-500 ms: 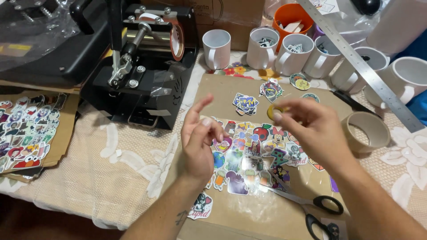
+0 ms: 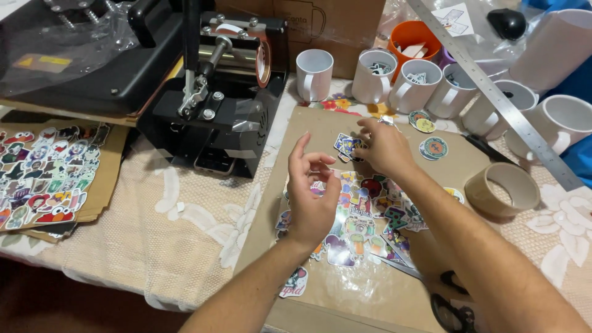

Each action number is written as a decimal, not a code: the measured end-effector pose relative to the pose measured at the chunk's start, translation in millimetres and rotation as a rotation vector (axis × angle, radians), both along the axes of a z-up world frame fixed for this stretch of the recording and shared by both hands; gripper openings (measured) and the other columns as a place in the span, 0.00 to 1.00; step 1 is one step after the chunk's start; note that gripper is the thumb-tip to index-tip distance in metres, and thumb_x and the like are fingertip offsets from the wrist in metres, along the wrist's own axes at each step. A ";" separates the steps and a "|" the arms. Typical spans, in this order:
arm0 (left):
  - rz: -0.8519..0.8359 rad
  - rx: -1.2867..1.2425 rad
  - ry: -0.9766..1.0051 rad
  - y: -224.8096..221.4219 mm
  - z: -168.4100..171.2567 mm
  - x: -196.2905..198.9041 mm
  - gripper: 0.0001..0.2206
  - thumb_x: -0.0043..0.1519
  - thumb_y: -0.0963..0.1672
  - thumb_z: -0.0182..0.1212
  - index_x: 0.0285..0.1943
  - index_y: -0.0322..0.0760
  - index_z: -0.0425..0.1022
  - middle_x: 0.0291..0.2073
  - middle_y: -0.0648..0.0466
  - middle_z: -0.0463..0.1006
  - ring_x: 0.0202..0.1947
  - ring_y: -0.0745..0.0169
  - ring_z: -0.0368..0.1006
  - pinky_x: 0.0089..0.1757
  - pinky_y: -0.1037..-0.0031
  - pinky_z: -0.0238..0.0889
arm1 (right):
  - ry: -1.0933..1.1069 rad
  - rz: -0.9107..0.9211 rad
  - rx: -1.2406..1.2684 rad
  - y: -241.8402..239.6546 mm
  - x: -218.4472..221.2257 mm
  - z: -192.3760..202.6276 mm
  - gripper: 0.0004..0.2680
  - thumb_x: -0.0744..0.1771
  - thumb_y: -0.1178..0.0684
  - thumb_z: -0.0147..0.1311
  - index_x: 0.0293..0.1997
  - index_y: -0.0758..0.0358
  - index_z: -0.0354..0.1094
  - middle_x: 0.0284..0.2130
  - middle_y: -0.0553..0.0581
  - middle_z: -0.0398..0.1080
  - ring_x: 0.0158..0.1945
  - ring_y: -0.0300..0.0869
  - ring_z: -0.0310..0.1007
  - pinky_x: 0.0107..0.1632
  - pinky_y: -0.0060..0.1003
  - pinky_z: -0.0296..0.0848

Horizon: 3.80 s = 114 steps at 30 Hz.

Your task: Selecting stickers from a pile, trimming them with scissors, and applying adhesive tape to the back.

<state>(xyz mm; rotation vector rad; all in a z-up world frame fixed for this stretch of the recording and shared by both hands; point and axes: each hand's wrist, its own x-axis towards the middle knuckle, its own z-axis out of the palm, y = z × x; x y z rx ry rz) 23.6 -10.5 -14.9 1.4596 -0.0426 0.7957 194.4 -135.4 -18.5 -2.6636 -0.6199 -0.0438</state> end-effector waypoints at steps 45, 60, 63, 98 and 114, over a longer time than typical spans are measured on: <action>-0.501 -0.079 0.375 -14.4 -3.9 -8.0 0.35 0.59 0.36 0.56 0.78 0.40 0.50 0.43 0.29 0.80 0.39 0.55 0.80 0.41 0.71 0.78 | 0.352 0.190 0.820 -99.1 -131.5 -1.2 0.03 0.62 0.58 0.64 0.34 0.67 0.78 0.14 0.45 0.56 0.22 0.32 0.56 0.27 0.30 0.62; -0.572 -0.027 0.384 -15.4 -1.9 -11.7 0.35 0.57 0.35 0.55 0.78 0.40 0.51 0.42 0.29 0.80 0.36 0.57 0.80 0.40 0.73 0.77 | 0.260 0.131 0.718 -90.2 -135.9 6.8 0.02 0.61 0.61 0.64 0.29 0.68 0.77 0.08 0.47 0.52 0.18 0.34 0.52 0.26 0.32 0.58; -0.565 -0.016 0.382 -16.1 0.3 -12.8 0.35 0.57 0.35 0.55 0.77 0.39 0.52 0.42 0.29 0.80 0.37 0.56 0.80 0.40 0.73 0.77 | 0.254 0.094 0.718 -91.0 -136.8 4.5 0.02 0.61 0.60 0.65 0.28 0.68 0.77 0.08 0.48 0.52 0.17 0.34 0.52 0.26 0.32 0.58; -0.477 0.005 0.390 -15.1 -2.5 -3.6 0.14 0.57 0.40 0.66 0.52 0.40 0.79 0.53 0.53 0.75 0.42 0.67 0.76 0.47 0.76 0.73 | 0.431 -0.172 0.036 -239.5 -121.2 56.6 0.11 0.66 0.48 0.58 0.28 0.62 0.83 0.17 0.51 0.70 0.23 0.36 0.57 0.29 0.32 0.55; -0.665 -0.194 0.348 -21.5 -6.6 -10.1 0.11 0.55 0.41 0.70 0.46 0.31 0.83 0.39 0.49 0.80 0.40 0.70 0.73 0.39 0.81 0.69 | 0.188 -0.094 0.635 -97.2 -155.8 15.2 0.14 0.60 0.49 0.70 0.48 0.54 0.79 0.34 0.52 0.79 0.40 0.40 0.74 0.36 0.34 0.75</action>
